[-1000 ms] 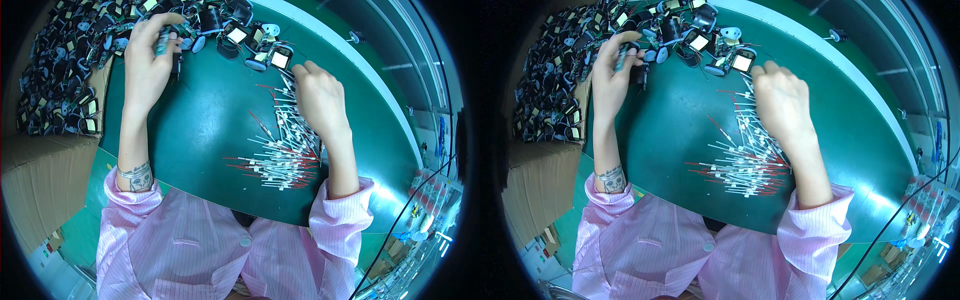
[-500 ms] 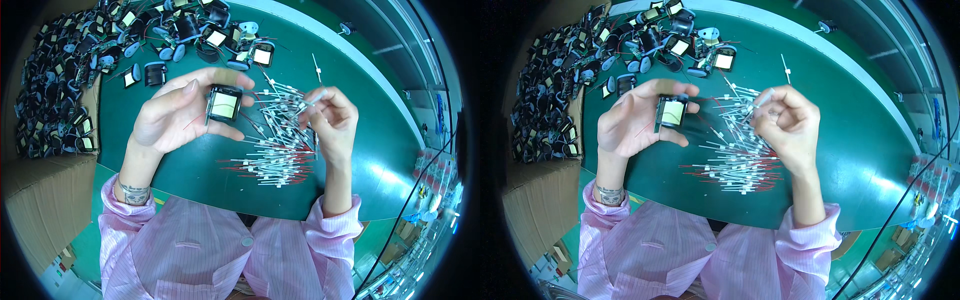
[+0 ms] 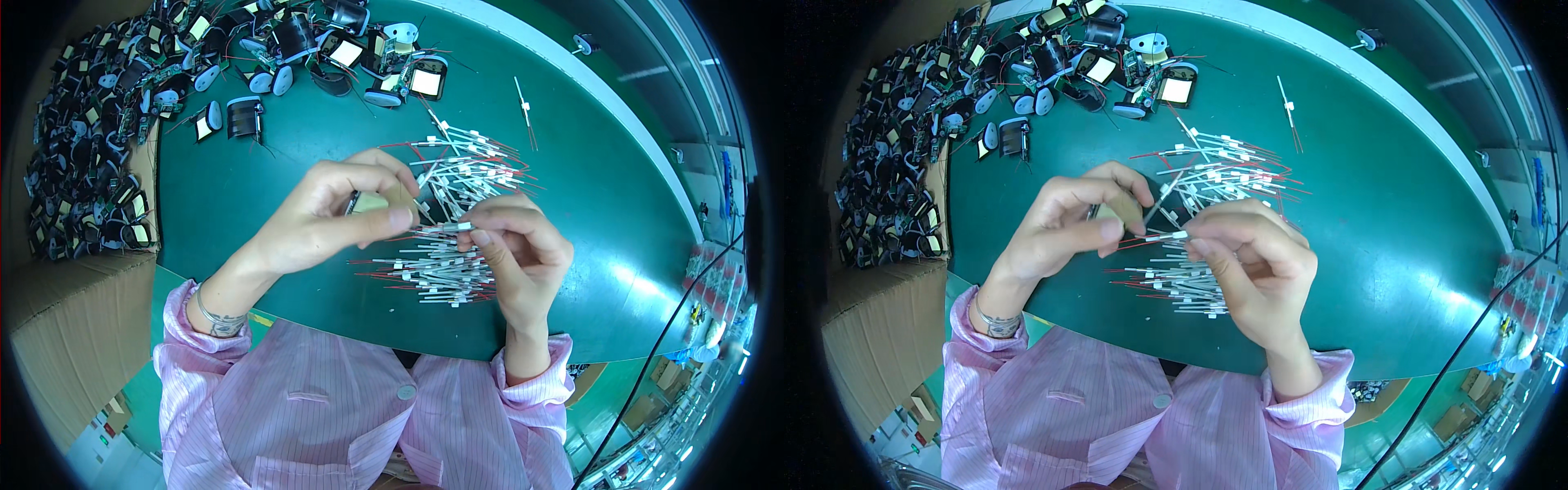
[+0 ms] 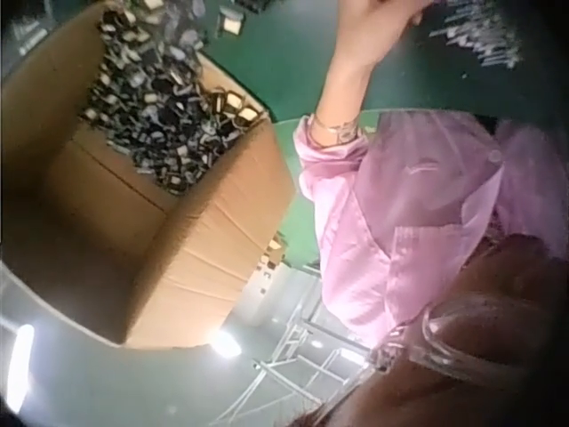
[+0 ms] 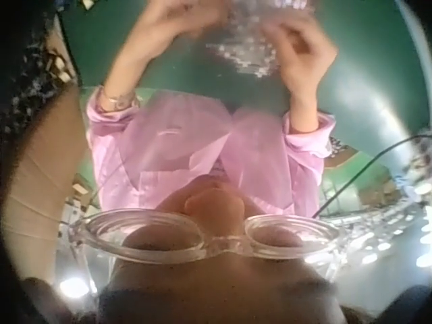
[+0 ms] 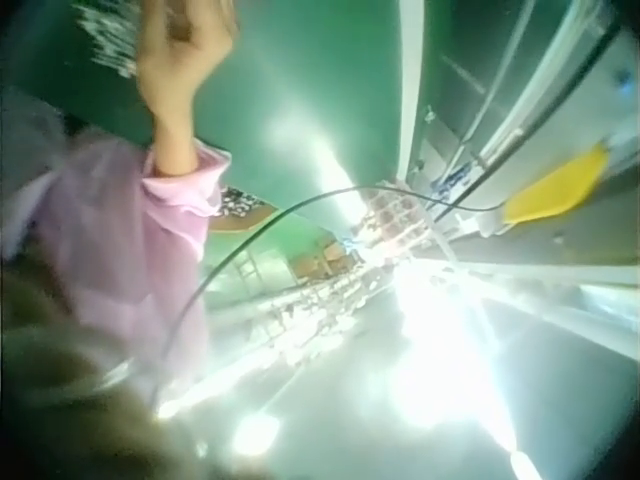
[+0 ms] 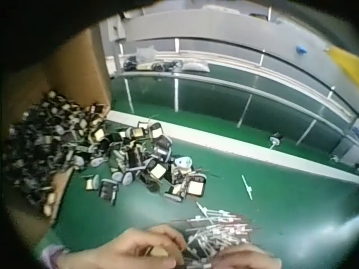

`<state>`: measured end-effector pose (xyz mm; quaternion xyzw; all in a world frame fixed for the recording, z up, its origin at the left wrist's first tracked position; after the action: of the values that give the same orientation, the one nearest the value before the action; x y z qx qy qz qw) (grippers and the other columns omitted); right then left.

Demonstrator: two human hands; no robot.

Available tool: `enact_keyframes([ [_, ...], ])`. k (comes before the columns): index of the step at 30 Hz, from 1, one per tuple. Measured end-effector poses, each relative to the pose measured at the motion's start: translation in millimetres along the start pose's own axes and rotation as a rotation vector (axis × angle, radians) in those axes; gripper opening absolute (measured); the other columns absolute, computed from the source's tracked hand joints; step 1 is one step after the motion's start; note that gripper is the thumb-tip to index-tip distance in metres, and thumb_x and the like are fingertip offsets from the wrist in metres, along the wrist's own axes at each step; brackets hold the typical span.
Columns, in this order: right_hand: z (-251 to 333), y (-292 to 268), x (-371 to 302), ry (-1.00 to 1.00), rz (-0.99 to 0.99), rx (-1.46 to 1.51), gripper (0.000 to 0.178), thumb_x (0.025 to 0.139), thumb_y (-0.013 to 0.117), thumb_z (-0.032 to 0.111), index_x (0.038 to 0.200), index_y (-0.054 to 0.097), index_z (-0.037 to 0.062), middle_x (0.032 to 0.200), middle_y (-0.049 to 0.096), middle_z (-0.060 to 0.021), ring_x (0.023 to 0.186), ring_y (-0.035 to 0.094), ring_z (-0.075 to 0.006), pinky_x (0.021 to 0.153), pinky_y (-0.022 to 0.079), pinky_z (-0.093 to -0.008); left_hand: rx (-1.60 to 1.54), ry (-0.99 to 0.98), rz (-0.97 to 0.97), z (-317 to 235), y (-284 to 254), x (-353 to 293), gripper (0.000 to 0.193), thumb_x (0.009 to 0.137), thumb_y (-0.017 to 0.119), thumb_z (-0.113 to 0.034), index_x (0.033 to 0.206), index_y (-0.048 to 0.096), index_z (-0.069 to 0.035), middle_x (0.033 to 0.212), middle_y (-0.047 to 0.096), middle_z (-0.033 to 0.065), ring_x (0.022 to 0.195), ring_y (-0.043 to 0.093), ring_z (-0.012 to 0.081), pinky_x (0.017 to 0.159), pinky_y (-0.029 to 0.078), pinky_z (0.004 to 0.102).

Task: The person assembles electronic components by hand, inserting small pins or wires into a plastic housing.

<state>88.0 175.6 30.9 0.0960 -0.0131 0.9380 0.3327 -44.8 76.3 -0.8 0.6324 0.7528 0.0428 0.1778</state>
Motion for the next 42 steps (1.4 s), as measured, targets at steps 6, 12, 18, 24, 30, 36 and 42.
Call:
enact_keyframes([
  [6, 24.8, 15.7, -0.8, -0.255, 0.075, -0.377, 0.024, 0.067, 0.063, -0.018, 0.086, 0.067, -0.0036, 0.086, 0.068, -0.0139, 0.073, 0.067, -0.0234, 0.062, 0.053, -0.0302, 0.249, 0.188, 0.031, -9.0, 9.7, -2.6, 0.004, 0.078, 0.068, 0.001, 0.081, 0.068, 0.001, 0.108, 0.056, 0.013, 0.094, 0.057, 0.0179, 0.08, 0.044, 0.0275],
  [12, 31.3, 24.1, -1.3, -0.346, 0.139, -0.472, 0.029, 0.06, 0.06, -0.019, 0.083, 0.068, -0.0032, 0.086, 0.068, -0.0137, 0.073, 0.067, -0.0243, 0.059, 0.053, -0.0301, 0.296, 0.11, 0.009, -8.4, 11.7, -3.4, 0.004, 0.077, 0.067, 0.004, 0.079, 0.067, 0.001, 0.107, 0.056, 0.0135, 0.093, 0.057, 0.0181, 0.08, 0.045, 0.0286],
  [18, 19.4, 0.5, 3.2, -0.095, -0.012, -0.145, 0.04, 0.069, 0.06, -0.023, 0.104, 0.063, -0.0037, 0.098, 0.066, -0.0153, 0.083, 0.067, -0.0214, 0.067, 0.056, -0.0284, 0.348, 0.246, -0.02, -18.3, 2.3, -5.1, 0.005, 0.076, 0.066, 0.006, 0.079, 0.067, 0.002, 0.107, 0.057, 0.0139, 0.093, 0.057, 0.0181, 0.079, 0.045, 0.0281],
  [24, -22.5, 23.3, -7.0, 0.355, 0.14, 0.244, 0.034, 0.074, 0.069, -0.016, 0.105, 0.063, -0.0043, 0.099, 0.062, -0.0119, 0.084, 0.062, -0.0158, 0.072, 0.054, -0.0246, 0.342, 0.292, -0.078, -18.8, 9.4, -10.0, 0.005, 0.077, 0.065, 0.006, 0.08, 0.067, 0.003, 0.107, 0.056, 0.0139, 0.088, 0.057, 0.0157, 0.071, 0.045, 0.025],
  [30, -15.2, 18.9, -5.3, 0.177, 0.086, 0.034, 0.017, 0.074, 0.069, -0.013, 0.088, 0.067, -0.0034, 0.088, 0.063, -0.0096, 0.08, 0.062, -0.0142, 0.067, 0.048, -0.0239, 0.6, 0.459, -0.078, -31.5, 20.4, -12.6, 0.003, 0.077, 0.066, 0.004, 0.079, 0.066, 0.002, 0.107, 0.055, 0.0148, 0.076, 0.055, 0.011, 0.058, 0.043, 0.0217],
  [36, -13.9, 15.1, -4.5, 0.143, 0.061, -0.031, 0.015, 0.074, 0.069, -0.012, 0.086, 0.067, -0.0034, 0.085, 0.065, -0.0092, 0.077, 0.062, -0.0143, 0.067, 0.048, -0.0243, 0.678, 0.544, -0.086, -35.3, 25.5, -14.3, 0.004, 0.078, 0.066, 0.002, 0.082, 0.067, 0.003, 0.107, 0.056, 0.0162, 0.074, 0.056, 0.0121, 0.058, 0.045, 0.0231],
  [42, -19.6, 1.3, -9.6, 0.246, -0.056, 0.112, 0.01, 0.08, 0.067, -0.007, 0.089, 0.066, -0.0039, 0.083, 0.067, -0.0103, 0.081, 0.064, -0.0139, 0.068, 0.05, -0.0225, 0.547, 0.485, -0.093, -29.8, 15.4, -8.9, 0.033, 0.088, 0.055, 0.003, 0.121, 0.054, 0.006, 0.119, 0.059, 0.0211, 0.091, 0.063, 0.0224, 0.068, 0.052, 0.0262],
])
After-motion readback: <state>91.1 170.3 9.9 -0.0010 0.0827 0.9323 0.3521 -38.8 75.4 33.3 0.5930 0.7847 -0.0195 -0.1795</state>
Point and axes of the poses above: each hand's wrist, its own x-axis towards the middle knuckle, its own y-axis out of the palm, z = x × y, the point moved 9 cm from there along x, towards the middle knuckle
